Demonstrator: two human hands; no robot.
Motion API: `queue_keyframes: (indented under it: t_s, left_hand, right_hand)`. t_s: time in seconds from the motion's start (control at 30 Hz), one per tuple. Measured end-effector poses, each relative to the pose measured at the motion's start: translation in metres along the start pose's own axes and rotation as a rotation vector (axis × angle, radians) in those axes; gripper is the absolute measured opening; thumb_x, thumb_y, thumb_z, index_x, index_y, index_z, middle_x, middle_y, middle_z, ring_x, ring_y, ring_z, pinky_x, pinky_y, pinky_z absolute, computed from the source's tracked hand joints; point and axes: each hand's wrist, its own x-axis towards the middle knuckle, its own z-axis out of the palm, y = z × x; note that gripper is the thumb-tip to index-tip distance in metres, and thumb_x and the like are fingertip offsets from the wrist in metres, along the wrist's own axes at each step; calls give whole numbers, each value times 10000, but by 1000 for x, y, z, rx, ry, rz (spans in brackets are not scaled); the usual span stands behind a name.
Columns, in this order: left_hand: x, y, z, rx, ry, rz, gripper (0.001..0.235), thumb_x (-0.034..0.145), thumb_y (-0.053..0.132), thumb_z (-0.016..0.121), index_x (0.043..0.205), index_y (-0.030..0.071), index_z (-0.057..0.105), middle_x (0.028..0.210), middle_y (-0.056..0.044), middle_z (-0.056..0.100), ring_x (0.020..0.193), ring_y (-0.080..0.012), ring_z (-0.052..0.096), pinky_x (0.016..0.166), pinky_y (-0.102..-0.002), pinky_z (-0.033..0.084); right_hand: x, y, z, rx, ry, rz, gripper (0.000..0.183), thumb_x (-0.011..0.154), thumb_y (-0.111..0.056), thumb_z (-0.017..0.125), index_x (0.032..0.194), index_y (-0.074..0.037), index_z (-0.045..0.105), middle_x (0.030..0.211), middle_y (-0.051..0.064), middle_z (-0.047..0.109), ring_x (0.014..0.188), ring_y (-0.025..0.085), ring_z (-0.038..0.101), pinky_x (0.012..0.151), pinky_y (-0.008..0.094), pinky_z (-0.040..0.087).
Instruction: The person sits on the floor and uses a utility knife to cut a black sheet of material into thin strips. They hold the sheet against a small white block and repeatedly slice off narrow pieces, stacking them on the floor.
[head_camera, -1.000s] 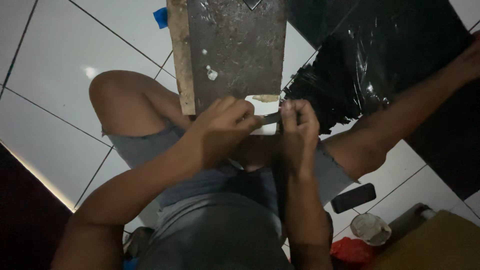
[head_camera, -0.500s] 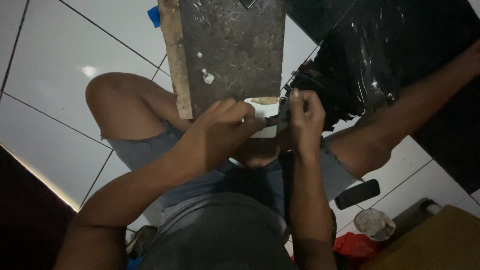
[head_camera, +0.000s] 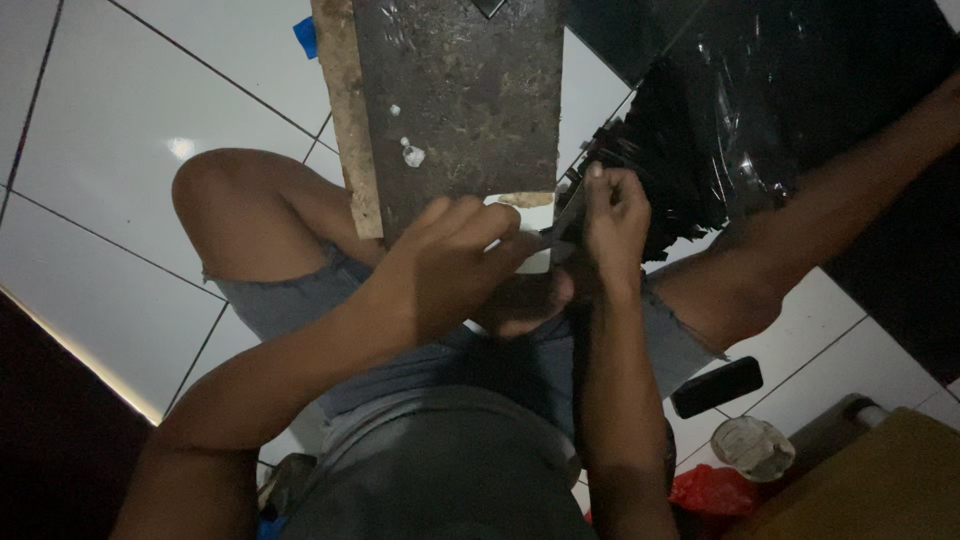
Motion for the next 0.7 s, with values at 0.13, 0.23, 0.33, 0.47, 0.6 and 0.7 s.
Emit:
queue_keyframes:
  t_s: [0.13,0.23,0.33,0.47,0.6,0.7]
  left_hand:
    - [2,2,1,63,6,18,425,844,158,759,1256,76,693,1087,-80,630,960,-227,602,783,-356,453]
    - [4,1,2,59,66,52,405,913,241,763,1283,92,691,1061,-89,624,906,-232,590,753,-367,449]
    - [4,1,1,127,106,89,469,864,255,738,1316,139,691,1049,-81,620,903,-244,599,746,-386,461]
    - [2,7,6,270,174,62,471,859,211,738,1329,207,697,1071,-53,627,891,-224,596,715,-365,457]
    - [1,5,13,176,202,61,425,871,295,709,1280,179,705,1076,-78,637,917,-236,619,727,-383,472]
    - [-2,9,23,-21,191,56,441,946,367,650,1317,128,663,1149,-115,660,979,-249,664,788,-393,528]
  right_hand:
    - [11,22,-1,-63,11,2,282,1043,-308,636,928,-52,671,770,-6,596,645,94,500,590,267,402]
    - [21,44,-1,72,73,-62,315,1029,-321,687,927,-23,672,795,5,620,716,89,506,632,276,422]
    - [31,56,-11,0,116,-62,351,1032,-349,711,923,-19,665,783,11,594,723,100,479,633,296,406]
    - [36,38,-48,-111,272,-230,320,1061,-343,701,978,-34,690,852,40,652,776,130,568,705,311,480]
    - [-10,-5,-98,201,435,47,266,1050,-319,614,1150,-73,628,974,8,652,830,137,626,719,298,521]
    - [-59,-26,-113,-60,565,-446,190,1144,-161,577,1188,24,588,1081,118,641,967,230,622,889,362,515]
